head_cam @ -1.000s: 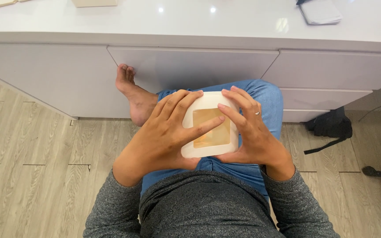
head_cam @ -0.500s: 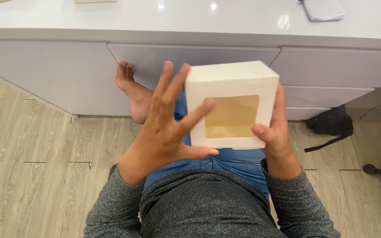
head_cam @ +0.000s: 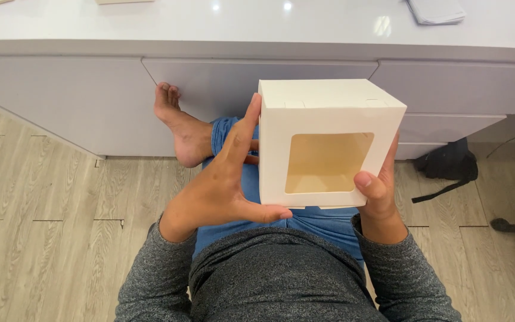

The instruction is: Assembling a cardboard cake box by folding along pre-scored lines and tucking in flaps, and writing on a notepad.

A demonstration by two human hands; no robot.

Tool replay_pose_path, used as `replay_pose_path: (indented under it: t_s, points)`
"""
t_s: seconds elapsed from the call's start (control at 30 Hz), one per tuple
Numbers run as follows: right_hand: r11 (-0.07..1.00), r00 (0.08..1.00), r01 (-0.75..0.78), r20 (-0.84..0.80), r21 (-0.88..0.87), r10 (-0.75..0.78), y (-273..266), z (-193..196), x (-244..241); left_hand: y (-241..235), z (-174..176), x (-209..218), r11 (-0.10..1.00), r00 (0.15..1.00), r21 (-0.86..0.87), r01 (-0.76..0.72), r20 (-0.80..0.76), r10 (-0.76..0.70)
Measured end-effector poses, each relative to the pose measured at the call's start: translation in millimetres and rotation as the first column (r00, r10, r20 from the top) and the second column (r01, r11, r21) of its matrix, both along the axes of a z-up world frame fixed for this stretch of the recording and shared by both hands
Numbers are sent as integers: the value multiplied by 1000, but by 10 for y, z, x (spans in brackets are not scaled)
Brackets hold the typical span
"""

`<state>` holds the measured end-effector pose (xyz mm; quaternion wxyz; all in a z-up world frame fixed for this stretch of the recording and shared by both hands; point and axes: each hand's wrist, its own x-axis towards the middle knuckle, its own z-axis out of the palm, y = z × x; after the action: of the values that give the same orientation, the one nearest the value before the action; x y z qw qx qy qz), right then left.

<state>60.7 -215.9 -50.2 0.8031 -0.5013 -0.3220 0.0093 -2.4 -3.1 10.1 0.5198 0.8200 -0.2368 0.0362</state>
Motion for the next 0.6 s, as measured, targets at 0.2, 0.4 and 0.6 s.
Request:
replay_pose_path:
  t_s: [0.2,0.4,0.6]
  points:
    - [1000,1000,-6,-2,12,6,11,17,-2,1,2,4,1000,1000,26,5,13,-6]
    - [1000,1000,1,-16,14,-1,29,43,-14,0,26,-6,999,1000,34,0,1,0]
    - [1000,1000,-11,-20,15,11,-7,-35,33,2,22,1,998,999,44,-42,-2,42]
